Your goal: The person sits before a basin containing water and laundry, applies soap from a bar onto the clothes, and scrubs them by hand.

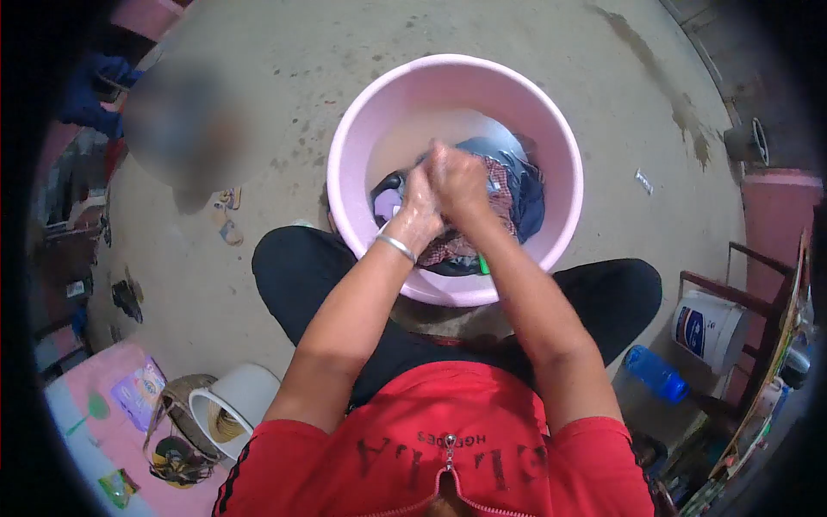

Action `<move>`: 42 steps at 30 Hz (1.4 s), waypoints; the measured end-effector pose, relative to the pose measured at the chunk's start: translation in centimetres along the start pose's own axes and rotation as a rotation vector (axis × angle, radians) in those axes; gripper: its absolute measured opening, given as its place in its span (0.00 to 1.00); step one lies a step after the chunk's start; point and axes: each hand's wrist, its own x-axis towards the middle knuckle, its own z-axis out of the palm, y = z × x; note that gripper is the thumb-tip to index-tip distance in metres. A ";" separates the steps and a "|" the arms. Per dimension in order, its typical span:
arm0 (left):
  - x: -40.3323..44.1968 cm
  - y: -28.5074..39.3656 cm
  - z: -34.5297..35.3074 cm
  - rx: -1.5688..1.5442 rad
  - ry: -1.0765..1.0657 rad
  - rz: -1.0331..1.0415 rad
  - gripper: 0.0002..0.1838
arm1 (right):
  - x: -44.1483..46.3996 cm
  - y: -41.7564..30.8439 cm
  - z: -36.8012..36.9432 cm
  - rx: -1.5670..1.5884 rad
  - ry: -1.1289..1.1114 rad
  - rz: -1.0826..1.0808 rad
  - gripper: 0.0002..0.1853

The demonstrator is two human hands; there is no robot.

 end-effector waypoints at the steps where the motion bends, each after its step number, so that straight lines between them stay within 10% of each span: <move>1: -2.6 0.7 2.7 -0.018 -0.050 -0.173 0.17 | 1.2 1.9 -0.4 -0.040 -0.052 0.136 0.24; 5: -1.2 1.0 2.3 0.311 -0.241 0.117 0.10 | 2.5 7.3 -2.4 0.661 -0.363 0.440 0.35; 12: 0.0 5.4 1.0 0.123 -0.035 0.149 0.11 | -0.9 9.3 -1.6 0.634 -0.773 0.435 0.24; 15: 1.9 4.0 0.2 0.207 0.066 0.235 0.12 | 0.0 8.6 -0.3 1.222 -0.009 0.722 0.15; 18: 5.3 2.2 -3.3 0.128 0.141 0.156 0.09 | 1.1 3.2 -0.8 0.710 0.132 0.356 0.11; 20: 4.1 1.2 -3.5 0.071 -0.251 0.197 0.15 | 1.0 -1.9 -1.8 0.418 -0.069 0.046 0.13; 23: 5.0 1.0 -3.3 -0.187 -0.086 -0.010 0.18 | 0.6 -0.1 1.4 -0.097 -0.166 -0.075 0.18; 28: 3.4 0.8 2.1 -0.201 0.101 0.029 0.17 | 3.3 4.5 2.8 -0.009 -0.073 0.177 0.22; 30: 9.7 -0.2 -5.8 -0.190 -0.919 0.077 0.17 | 2.2 1.4 2.2 -0.017 0.048 -0.053 0.16; 31: 10.5 -1.1 -8.1 0.135 -0.315 0.290 0.17 | 2.0 -0.5 1.6 0.145 0.078 -0.044 0.17; 34: 4.2 1.1 1.7 -0.142 0.093 0.004 0.15 | 3.7 2.9 1.3 0.077 0.015 0.061 0.19; 40: 1.8 3.8 1.4 0.991 -0.097 0.062 0.13 | 5.1 10.0 1.0 0.443 -0.240 0.453 0.24; 42: 1.1 5.4 1.0 1.763 0.073 0.488 0.13 | 4.1 10.6 0.0 0.677 -0.428 0.478 0.24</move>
